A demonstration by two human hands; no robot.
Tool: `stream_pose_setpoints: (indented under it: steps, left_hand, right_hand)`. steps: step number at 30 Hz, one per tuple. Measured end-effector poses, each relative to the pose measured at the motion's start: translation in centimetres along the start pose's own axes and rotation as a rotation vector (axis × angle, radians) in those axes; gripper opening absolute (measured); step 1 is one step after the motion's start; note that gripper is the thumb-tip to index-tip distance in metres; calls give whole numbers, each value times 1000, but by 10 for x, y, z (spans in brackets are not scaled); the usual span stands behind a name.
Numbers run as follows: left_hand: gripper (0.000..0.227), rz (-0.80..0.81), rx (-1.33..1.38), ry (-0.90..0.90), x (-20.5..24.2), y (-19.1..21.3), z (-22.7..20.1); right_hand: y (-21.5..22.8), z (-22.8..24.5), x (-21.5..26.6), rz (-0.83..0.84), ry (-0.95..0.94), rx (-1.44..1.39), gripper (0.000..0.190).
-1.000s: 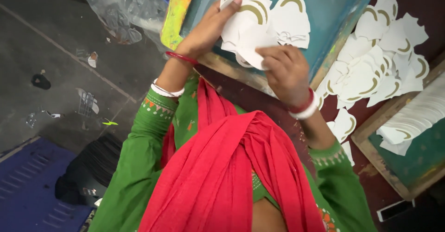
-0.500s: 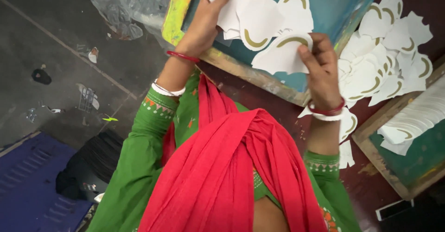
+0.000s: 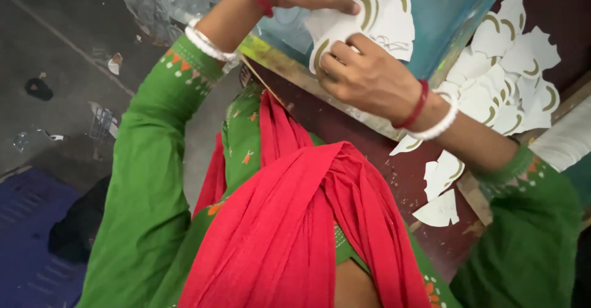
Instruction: The person stacks white paper cutouts with gold crescent designs on a teal tray. They repeatedly pick up the cutouts, align them, and place them into a neat pile on the tray.
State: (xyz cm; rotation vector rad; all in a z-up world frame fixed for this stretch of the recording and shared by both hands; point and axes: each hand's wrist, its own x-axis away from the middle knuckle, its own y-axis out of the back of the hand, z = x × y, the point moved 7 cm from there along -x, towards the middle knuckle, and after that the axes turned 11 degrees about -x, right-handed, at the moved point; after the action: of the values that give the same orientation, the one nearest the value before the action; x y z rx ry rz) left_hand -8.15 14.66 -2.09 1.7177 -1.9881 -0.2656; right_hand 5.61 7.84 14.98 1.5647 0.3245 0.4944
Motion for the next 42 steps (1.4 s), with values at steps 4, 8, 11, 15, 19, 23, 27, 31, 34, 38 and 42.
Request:
stream_pose_setpoints:
  steps: [4, 8, 11, 15, 19, 23, 27, 31, 34, 38, 42]
  left_hand:
    - [47, 5, 55, -109, 5, 8, -28]
    - [54, 26, 142, -11, -1, 0, -6]
    - [49, 108, 428, -14, 8, -3, -15]
    - [45, -78, 362, 140, 51, 26, -34]
    - [47, -287, 780, -49, 52, -1, -6]
    - [59, -480, 1269, -184, 54, -26, -7]
    - [67, -504, 1480, -191, 60, -48, -41]
    - [67, -611, 1444, -155, 55, -69, -33]
    - [68, -655, 1469, -138, 57, -73, -25]
    - [69, -675, 1319, -146, 64, -69, -27]
    - [71, -721, 1213, -127, 67, -68, -27]
  right_hand:
    - [-9, -11, -3, -145, 58, 50, 25]
    - [11, -22, -1, -243, -89, 91, 33]
    - [2, -17, 7, -207, -95, 138, 33]
    - [-3, -4, 26, -209, -140, 77, 25]
    - [19, 3, 57, -356, -386, -316, 17]
    - [-19, -23, 85, -995, -923, -1090, 20]
    - [-63, -39, 59, -1457, -963, -1313, 26]
    - [-59, -35, 48, -1248, -1075, -788, 21]
    - [-42, -29, 44, -1093, -1020, -524, 28]
    - [-47, -40, 49, -1000, -1057, -607, 30]
    - [-38, -44, 50, -926, -1152, -590, 37]
